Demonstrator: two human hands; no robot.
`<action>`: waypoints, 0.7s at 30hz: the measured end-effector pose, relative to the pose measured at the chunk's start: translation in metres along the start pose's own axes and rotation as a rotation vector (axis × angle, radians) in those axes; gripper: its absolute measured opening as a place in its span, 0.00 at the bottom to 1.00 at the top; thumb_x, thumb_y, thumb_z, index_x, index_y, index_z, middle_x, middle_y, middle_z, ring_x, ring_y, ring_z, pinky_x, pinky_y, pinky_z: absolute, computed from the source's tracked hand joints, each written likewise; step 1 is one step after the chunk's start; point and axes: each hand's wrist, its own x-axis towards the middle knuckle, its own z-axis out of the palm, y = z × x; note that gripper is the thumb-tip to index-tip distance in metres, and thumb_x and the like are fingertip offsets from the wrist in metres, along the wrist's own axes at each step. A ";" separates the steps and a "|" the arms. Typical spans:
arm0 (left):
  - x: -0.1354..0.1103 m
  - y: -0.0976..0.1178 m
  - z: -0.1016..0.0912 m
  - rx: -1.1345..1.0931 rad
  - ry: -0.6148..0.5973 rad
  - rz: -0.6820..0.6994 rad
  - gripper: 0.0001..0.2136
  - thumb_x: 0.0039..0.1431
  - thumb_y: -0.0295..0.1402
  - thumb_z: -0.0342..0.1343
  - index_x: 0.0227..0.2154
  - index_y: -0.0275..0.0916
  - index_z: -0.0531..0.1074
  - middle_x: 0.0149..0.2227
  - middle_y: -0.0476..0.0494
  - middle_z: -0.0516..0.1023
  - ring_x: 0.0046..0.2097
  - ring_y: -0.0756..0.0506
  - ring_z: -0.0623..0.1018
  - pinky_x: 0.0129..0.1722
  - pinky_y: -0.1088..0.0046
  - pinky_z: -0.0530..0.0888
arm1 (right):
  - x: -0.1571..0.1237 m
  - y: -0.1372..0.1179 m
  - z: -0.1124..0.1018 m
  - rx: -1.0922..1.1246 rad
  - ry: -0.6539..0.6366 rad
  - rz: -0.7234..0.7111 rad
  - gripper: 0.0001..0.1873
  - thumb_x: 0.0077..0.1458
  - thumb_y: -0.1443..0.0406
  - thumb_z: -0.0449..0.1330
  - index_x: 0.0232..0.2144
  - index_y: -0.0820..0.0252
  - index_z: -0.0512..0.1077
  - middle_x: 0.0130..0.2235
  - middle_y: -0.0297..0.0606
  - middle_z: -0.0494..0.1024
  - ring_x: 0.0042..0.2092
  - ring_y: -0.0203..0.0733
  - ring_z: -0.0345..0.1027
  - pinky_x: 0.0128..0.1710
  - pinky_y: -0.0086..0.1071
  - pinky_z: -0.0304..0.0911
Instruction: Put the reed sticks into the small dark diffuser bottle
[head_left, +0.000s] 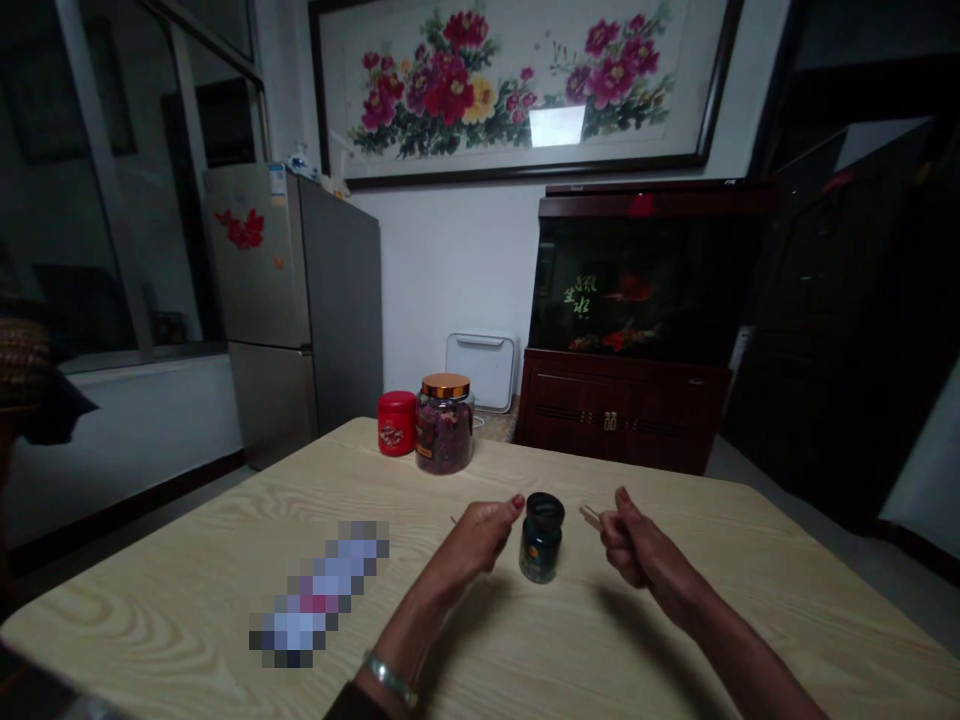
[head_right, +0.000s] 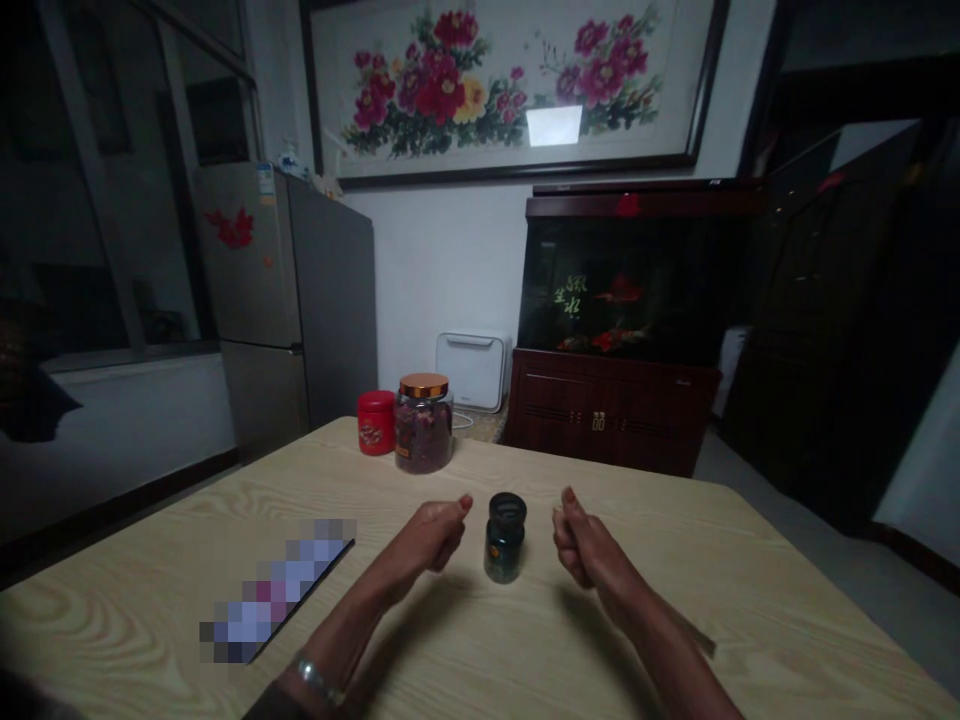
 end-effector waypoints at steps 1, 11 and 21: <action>0.002 0.017 0.000 -0.099 -0.055 0.013 0.30 0.55 0.64 0.50 0.18 0.42 0.52 0.16 0.59 0.50 0.20 0.55 0.50 0.21 0.75 0.47 | -0.001 -0.018 -0.001 0.096 -0.068 -0.026 0.36 0.53 0.31 0.46 0.19 0.54 0.48 0.18 0.21 0.46 0.21 0.29 0.32 0.20 0.27 0.30; 0.021 0.115 -0.006 -0.591 -0.615 0.016 0.33 0.53 0.68 0.46 0.18 0.42 0.48 0.14 0.59 0.47 0.17 0.56 0.48 0.16 0.80 0.51 | 0.000 -0.120 -0.019 0.452 -0.525 -0.227 0.38 0.49 0.29 0.43 0.17 0.55 0.47 0.16 0.21 0.46 0.17 0.25 0.34 0.16 0.23 0.34; 0.021 0.029 -0.002 -0.664 -0.586 -0.159 0.34 0.50 0.71 0.44 0.17 0.41 0.49 0.13 0.59 0.44 0.16 0.56 0.45 0.16 0.80 0.49 | 0.014 -0.033 -0.008 0.499 -0.549 0.006 0.38 0.50 0.29 0.42 0.17 0.55 0.46 0.14 0.19 0.45 0.16 0.24 0.32 0.15 0.21 0.34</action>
